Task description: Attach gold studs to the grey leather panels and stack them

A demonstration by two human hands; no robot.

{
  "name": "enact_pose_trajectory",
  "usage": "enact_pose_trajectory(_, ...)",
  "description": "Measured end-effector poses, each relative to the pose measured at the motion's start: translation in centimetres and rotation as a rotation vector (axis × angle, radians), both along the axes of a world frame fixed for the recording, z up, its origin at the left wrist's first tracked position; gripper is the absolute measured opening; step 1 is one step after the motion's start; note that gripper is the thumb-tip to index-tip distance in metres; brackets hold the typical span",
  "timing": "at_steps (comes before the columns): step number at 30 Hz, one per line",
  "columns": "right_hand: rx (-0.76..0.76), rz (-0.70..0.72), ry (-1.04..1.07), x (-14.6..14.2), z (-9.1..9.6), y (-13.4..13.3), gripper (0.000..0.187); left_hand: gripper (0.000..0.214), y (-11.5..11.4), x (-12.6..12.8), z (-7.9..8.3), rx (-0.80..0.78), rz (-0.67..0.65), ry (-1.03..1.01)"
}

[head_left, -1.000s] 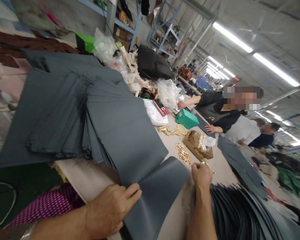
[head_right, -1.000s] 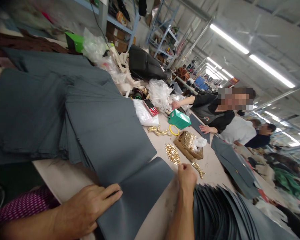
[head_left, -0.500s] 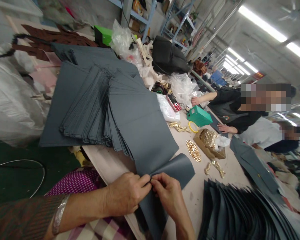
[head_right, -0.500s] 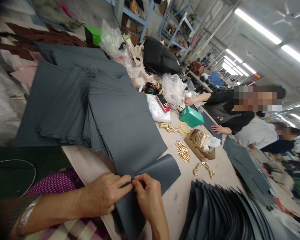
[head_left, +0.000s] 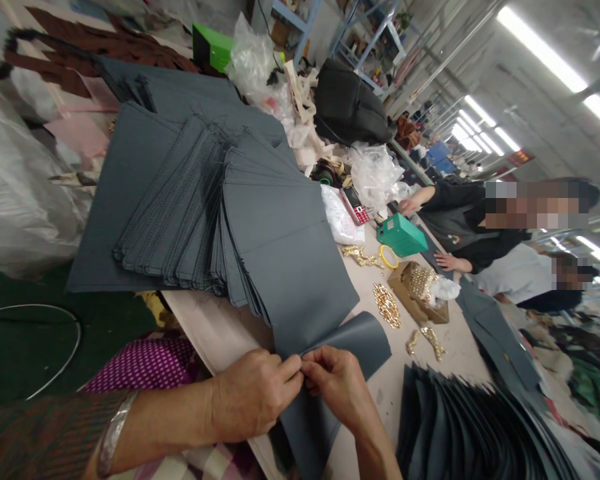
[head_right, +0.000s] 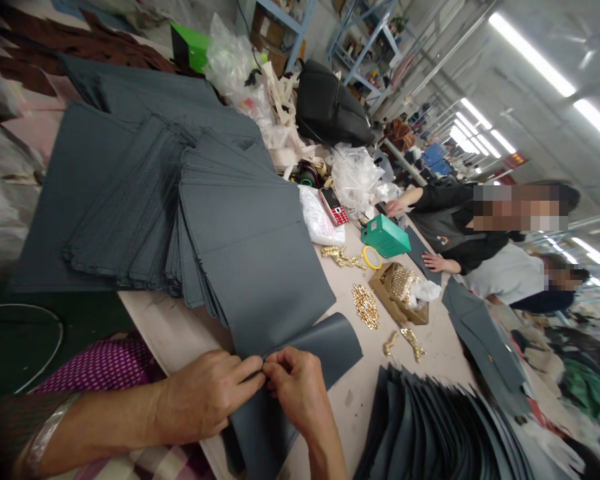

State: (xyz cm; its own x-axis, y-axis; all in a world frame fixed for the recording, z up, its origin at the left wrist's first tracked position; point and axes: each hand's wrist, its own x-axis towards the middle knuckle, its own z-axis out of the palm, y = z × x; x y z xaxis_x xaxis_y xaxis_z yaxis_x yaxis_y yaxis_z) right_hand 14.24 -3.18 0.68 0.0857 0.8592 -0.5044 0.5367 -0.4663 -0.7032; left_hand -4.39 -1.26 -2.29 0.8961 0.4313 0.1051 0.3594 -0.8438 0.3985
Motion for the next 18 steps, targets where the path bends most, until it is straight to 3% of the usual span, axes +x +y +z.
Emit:
enact_pose_trajectory(10, -0.203, -0.032, -0.026, 0.1, 0.3, 1.9, 0.008, 0.023, 0.0, 0.1, -0.1, -0.022, -0.01, -0.019)
enact_pose_trajectory(15, -0.338, -0.02, -0.052, -0.1, 0.9, 3.4, 0.007, 0.048, 0.1, 0.2, 0.3, -0.085, -0.041, 0.04)
enact_pose_trajectory(18, -0.343, -0.045, -0.055, -0.2, 1.5, 3.6, 0.009, 0.066, -0.1, 0.0, -0.1, -0.126, 0.016, 0.068)
